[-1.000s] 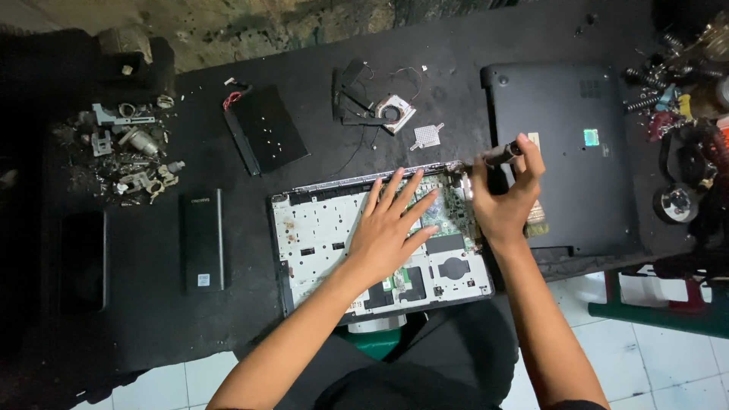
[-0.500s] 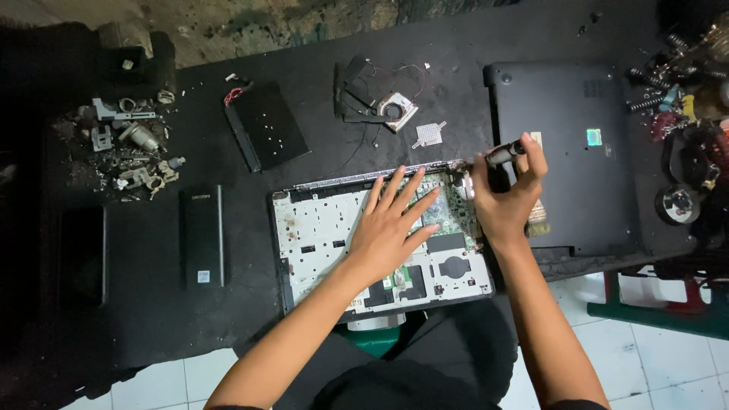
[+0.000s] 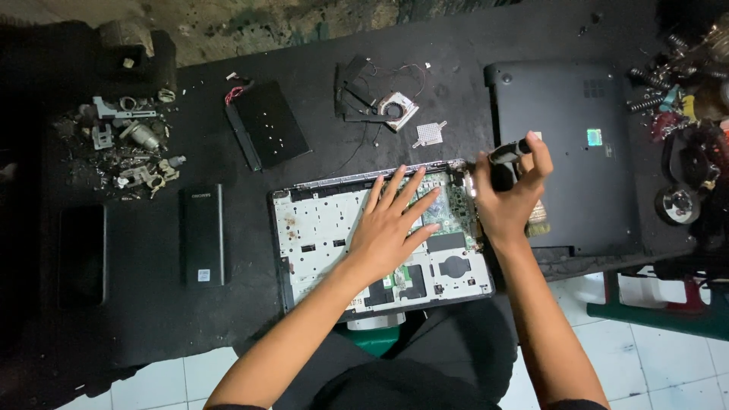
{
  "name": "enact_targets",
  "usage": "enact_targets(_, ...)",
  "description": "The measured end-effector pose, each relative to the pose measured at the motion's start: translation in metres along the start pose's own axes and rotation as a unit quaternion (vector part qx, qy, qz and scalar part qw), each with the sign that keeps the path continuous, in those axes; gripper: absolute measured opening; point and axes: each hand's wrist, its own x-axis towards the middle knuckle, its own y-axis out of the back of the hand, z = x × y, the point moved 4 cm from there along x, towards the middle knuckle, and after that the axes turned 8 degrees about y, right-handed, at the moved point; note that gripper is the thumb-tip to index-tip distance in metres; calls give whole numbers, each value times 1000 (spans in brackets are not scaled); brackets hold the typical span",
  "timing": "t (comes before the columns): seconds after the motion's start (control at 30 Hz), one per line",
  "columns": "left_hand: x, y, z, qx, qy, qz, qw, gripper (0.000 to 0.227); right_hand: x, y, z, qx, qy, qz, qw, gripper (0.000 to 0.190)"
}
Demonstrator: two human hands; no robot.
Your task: The person uses a screwdriver to remove screws from the internal frame of a disassembled laptop. They then lift and remove the motherboard and other internal components, placing them on the workbench.
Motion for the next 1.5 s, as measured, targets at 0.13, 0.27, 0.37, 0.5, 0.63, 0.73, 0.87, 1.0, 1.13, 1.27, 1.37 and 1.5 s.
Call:
enact_targets(0.13, 0, 0, -1, -1, -2, 3, 1000, 51, 0, 0, 2, -26, 23, -7, 999, 78)
enact_targets(0.27, 0, -1, -1, 4, -4, 5, 1000, 52, -1, -1, 3, -1, 5, 5, 1000, 76)
enact_targets(0.37, 0, -2, -2, 2, -5, 8, 1000, 52, -6, 0, 16, -18, 14, 8, 1000, 81)
enact_targets(0.5, 0, -2, -2, 5, -4, 8, 1000, 52, -5, -1, 10, 13, -11, 10, 1000, 78)
enact_targets(0.63, 0, -1, -1, 1, -6, 7, 1000, 51, -2, -3, 14, 41, 21, 4, 999, 84)
enact_targets(0.73, 0, -2, -2, -1, -5, 8, 1000, 51, -5, 3, 11, -31, 4, 12, 999, 91)
enact_targets(0.87, 0, -1, -2, -1, -5, 8, 1000, 51, -4, -1, 13, 6, -6, 9, 1000, 81)
enact_targets(1.0, 0, 1, 0, 3, -6, 10, 1000, 50, -9, -3, 20, 9, -18, 6, 1000, 87)
enact_targets(1.13, 0, 0, -1, -1, -7, 12, 1000, 50, 0, 1, 3, 19, -14, 3, 1000, 77)
enact_targets(1.27, 0, 0, 0, -3, -5, 12, 1000, 50, -7, 1, 14, 9, -12, 8, 1000, 81)
enact_targets(1.37, 0, -1, -1, 0, -5, 13, 1000, 50, -9, 0, 16, 23, -32, 10, 999, 78)
enact_targets(1.5, 0, 0, -1, -3, -5, 10, 1000, 50, -4, -1, 4, 32, -53, 32, 998, 75)
